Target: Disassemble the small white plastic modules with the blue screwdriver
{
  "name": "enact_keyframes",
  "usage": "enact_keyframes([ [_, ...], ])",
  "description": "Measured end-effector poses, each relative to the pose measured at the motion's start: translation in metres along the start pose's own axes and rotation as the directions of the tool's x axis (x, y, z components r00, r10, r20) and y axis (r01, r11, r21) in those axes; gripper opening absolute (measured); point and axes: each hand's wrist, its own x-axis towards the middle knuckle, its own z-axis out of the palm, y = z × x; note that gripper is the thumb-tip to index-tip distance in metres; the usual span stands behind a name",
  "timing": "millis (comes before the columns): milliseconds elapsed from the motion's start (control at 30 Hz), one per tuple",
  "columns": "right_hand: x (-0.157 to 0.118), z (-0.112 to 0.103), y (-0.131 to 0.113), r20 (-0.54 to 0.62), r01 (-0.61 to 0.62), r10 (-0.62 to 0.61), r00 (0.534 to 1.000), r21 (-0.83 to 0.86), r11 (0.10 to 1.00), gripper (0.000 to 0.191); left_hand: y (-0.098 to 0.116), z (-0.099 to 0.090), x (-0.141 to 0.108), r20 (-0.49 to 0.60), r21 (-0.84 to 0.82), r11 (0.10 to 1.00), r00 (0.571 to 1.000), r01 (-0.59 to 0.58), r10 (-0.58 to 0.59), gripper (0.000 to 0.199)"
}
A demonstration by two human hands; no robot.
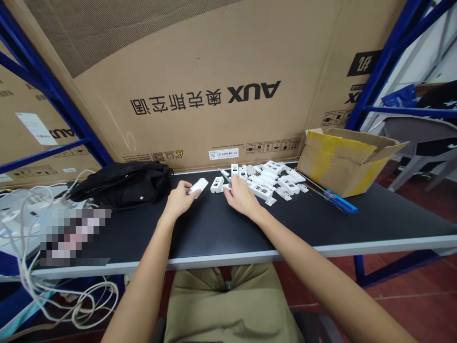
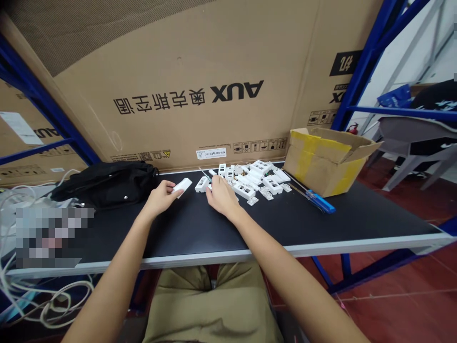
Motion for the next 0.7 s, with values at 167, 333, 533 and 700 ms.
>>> enact_keyframes([
  [167, -0.031, -0.026, -0.001, -0.078, -0.061, 0.079, 0.994, 0.213, 0.975, 0.031, 0.015, 0.018, -0.070, 0.181, -0.651, 0.743, 0.917, -0.159, 0.355, 0.048],
  [333, -0.060, -0.039, 0.007, -0.184, -0.068, 0.185, 0.965, 0.507, 0.859, 0.022, 0.025, 0.029, -0.097, 0.189, -0.568, 0.783, 0.885, -0.255, 0.425, 0.028],
  [533, -0.070, -0.042, 0.006, -0.298, 0.025, 0.334, 0.894, 0.779, 0.626, 0.028, 0.028, 0.025, -0.099, 0.144, -0.367, 0.856, 0.887, -0.363, 0.438, 0.025],
  [700, -0.080, -0.046, -0.004, -0.190, 0.036, 0.287, 0.939, 0.883, 0.467, 0.027, 0.029, 0.024, -0.105, 0.169, -0.274, 0.900, 0.905, -0.339, 0.391, 0.026],
])
